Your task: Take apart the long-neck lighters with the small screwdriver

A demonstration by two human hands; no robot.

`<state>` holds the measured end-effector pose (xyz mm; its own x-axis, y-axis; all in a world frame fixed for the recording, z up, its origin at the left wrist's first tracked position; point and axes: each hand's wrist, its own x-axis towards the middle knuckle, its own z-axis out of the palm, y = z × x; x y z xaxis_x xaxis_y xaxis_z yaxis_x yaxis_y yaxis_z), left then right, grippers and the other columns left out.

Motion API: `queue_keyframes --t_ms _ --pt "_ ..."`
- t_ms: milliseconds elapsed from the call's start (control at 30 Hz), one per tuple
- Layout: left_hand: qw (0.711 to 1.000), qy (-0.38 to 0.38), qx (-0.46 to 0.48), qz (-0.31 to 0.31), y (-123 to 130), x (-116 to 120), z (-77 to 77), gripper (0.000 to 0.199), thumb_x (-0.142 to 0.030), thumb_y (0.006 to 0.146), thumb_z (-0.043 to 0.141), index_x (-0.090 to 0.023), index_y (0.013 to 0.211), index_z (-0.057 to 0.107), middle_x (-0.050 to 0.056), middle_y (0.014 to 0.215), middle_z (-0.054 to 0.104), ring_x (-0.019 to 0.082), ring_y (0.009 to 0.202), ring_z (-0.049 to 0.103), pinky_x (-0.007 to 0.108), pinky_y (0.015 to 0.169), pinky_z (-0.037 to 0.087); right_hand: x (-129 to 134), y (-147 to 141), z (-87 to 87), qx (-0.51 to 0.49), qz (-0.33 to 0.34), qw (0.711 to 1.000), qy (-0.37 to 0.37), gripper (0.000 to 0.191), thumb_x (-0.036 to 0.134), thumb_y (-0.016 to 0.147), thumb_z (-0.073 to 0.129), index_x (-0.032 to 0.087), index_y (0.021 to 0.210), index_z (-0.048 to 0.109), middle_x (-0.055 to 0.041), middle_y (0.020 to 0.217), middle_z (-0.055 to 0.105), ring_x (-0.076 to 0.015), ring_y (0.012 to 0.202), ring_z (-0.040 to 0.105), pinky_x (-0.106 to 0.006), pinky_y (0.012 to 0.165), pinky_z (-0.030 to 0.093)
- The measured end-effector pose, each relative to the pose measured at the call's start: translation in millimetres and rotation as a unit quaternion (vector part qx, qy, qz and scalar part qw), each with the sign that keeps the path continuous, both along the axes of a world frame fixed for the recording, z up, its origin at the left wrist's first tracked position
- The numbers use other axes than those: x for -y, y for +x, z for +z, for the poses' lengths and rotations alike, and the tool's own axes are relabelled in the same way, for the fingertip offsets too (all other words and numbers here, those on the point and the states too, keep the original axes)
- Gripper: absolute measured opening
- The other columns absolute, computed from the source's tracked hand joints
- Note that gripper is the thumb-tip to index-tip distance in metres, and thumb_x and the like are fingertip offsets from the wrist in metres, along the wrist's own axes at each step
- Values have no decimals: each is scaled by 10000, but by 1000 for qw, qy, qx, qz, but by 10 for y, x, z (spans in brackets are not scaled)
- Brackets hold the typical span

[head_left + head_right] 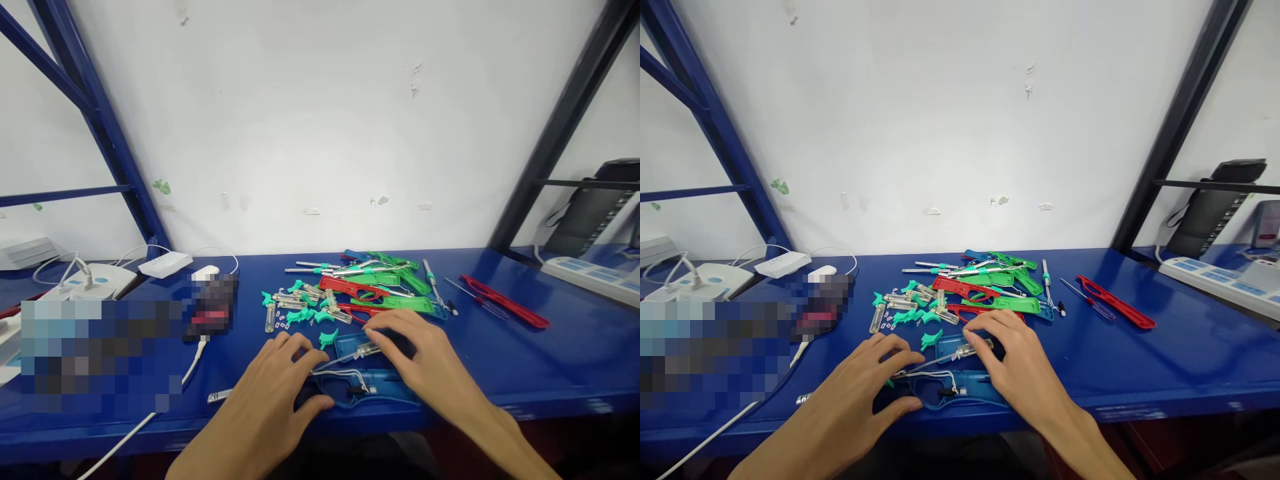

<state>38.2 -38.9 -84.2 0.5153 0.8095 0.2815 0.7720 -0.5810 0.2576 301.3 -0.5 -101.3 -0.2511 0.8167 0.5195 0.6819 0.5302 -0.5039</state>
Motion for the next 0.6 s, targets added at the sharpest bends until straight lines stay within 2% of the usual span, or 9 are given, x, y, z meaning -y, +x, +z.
queue_keyframes --t_ms 133,233,400,500,600 --pt "1000 -26 4 -1 66 -64 -34 266 -274 982 673 -289 1248 666 48 1182 667 270 1100 643 511 1018 526 -166 10 97 55 28 998 8 188 310 1031 574 248 994 747 -37 1061 770 -244 1042 678 -424 963 518" --pt "1000 -18 15 2 130 -118 -81 241 -263 980 673 -285 1220 677 47 1141 669 260 1042 650 466 947 555 -311 -34 211 113 59 992 18 185 285 1026 589 232 1037 766 -51 1064 773 -247 1040 678 -413 954 518" --pt "999 27 20 12 200 -168 -150 271 -270 965 686 -241 1235 678 72 1139 679 290 1031 640 492 904 558 -553 -204 395 243 140 959 44 221 277 1050 557 214 1116 758 -72 1081 758 -243 1046 661 -383 919 509" --pt "996 70 45 20 119 -213 -135 257 -297 1002 625 -226 1244 674 77 1139 678 282 1022 635 510 933 540 -701 -353 455 287 177 940 52 209 274 1019 614 202 1167 743 -103 1120 733 -262 1060 654 -392 898 504" --pt "992 112 44 49 -46 -310 -107 261 -220 1064 455 -210 1161 696 77 1086 688 266 984 625 491 915 536 -802 -490 475 333 208 918 57 186 160 952 682 176 1123 753 -121 1101 727 -287 1069 646 -399 873 491"
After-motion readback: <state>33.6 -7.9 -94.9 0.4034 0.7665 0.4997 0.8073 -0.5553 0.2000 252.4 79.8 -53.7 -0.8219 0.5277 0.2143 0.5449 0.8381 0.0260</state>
